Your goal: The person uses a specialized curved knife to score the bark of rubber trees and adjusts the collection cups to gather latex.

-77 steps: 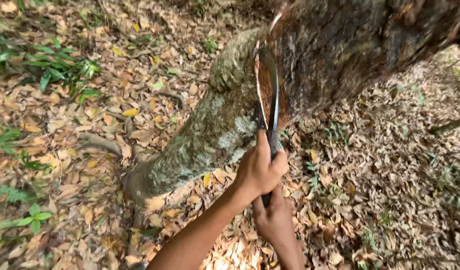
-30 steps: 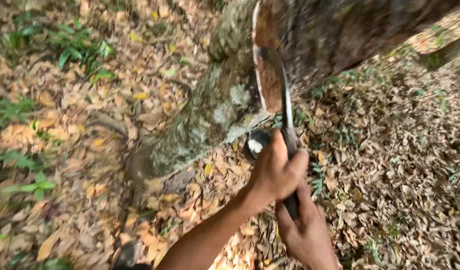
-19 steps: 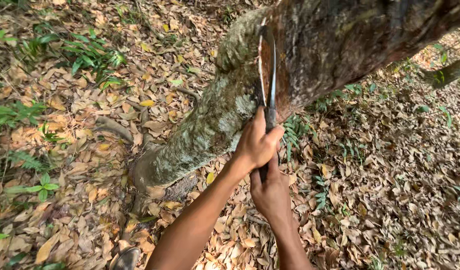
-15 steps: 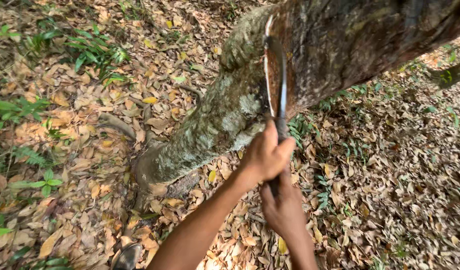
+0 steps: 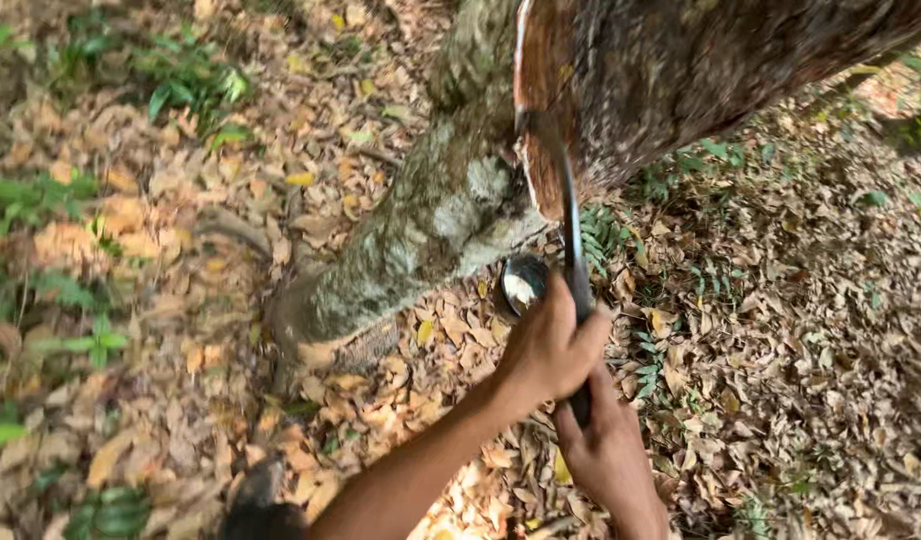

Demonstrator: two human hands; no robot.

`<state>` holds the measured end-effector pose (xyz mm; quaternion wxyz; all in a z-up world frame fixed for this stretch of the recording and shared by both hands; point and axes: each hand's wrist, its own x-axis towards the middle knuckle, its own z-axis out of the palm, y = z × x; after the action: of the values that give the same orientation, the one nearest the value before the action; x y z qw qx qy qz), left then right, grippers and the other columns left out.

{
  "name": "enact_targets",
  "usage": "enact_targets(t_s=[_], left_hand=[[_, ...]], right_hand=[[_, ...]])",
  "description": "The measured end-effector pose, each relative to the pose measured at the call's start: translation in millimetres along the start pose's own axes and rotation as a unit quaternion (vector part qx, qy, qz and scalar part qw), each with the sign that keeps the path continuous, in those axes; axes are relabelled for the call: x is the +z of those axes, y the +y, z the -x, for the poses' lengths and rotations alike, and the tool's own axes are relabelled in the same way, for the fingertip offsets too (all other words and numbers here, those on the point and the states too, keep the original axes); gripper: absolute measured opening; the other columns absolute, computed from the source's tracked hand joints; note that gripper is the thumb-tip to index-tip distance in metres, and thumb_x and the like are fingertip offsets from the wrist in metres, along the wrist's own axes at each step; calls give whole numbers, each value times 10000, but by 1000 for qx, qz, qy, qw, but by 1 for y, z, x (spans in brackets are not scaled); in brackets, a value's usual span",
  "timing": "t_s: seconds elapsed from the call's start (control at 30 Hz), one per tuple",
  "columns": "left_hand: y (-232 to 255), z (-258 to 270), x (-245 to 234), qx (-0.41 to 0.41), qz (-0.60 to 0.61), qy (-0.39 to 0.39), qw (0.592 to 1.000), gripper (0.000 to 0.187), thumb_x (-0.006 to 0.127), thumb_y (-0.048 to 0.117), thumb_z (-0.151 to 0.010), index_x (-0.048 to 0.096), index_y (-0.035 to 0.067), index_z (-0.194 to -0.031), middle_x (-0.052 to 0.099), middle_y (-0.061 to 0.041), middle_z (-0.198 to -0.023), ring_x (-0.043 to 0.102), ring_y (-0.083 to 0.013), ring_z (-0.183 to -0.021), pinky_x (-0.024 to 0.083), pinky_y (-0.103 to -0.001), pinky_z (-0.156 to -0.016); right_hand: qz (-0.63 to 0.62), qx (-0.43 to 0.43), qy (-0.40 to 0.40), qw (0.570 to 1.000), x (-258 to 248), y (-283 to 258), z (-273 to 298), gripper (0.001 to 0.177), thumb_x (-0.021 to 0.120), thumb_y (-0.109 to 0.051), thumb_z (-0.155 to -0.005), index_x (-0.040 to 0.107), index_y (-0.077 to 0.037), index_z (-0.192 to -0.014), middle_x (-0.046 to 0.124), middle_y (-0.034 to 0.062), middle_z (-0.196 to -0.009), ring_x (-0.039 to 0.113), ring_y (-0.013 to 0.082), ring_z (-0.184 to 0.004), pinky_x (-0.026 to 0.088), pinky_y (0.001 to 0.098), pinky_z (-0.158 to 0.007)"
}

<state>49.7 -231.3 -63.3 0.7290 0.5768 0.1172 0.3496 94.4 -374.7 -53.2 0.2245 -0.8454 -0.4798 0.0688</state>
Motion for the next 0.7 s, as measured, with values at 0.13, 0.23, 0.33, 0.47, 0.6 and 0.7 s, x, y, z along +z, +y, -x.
enact_targets(t_s=[0.13, 0.23, 0.33, 0.47, 0.6, 0.7], left_hand=[[-17, -39, -11, 23, -68, 58, 996, 171, 490, 177, -953, 444, 30, -1028, 493, 13, -602, 460, -122, -391, 408, -300, -295], [-40, -17, 7, 26, -22, 68, 997, 217, 503, 199, -969, 397, 55, -1092, 553, 32, -602, 540, -109, -428, 475, -277, -356], [-50, 16, 25, 13, -21, 25, 999, 244, 504, 193, -956, 411, 35, -1116, 460, 6, -616, 452, -140, -410, 402, -306, -304], [-37, 9, 27, -18, -90, 30, 995, 286, 537, 231, -959, 440, 6, -1106, 501, 12, -642, 467, -137, -424, 426, -296, -324], [-13, -17, 10, -1, -110, 88, 990, 489, 641, 328, -918, 365, 24, -1184, 499, 16, -637, 491, -130, -414, 449, -295, -325], [-18, -34, 5, 49, -58, 111, 991, 426, 615, 273, -935, 372, 21, -1177, 567, 0, -666, 571, -133, -454, 505, -290, -358]], right_hand=[[-40, 146, -55, 987, 26, 15, -37, 376, 566, -186, -980, 531, 4, -1303, 705, 106, -744, 594, 186, -498, 556, 344, -468], [6, -68, 18, 997, 34, 45, -31, 463, 634, -185, -937, 528, 0, -1348, 690, 121, -649, 588, 181, -473, 490, 353, -460], [-14, 35, -31, 999, 26, 60, 7, 654, 580, -178, -883, 391, -11, -1486, 685, 96, -553, 614, 174, -398, 512, 351, -394], [-28, 119, -77, 990, 14, 56, 8, 645, 544, -198, -913, 401, -90, -1532, 688, 89, -616, 598, 208, -429, 558, 352, -425], [-86, 60, -44, 993, 13, 29, -22, 537, 556, -178, -904, 475, -38, -1416, 679, 91, -609, 591, 179, -432, 523, 338, -443], [-100, 55, -48, 992, 14, 23, -40, 572, 554, -169, -897, 443, -36, -1442, 674, 93, -610, 581, 172, -436, 505, 350, -436]])
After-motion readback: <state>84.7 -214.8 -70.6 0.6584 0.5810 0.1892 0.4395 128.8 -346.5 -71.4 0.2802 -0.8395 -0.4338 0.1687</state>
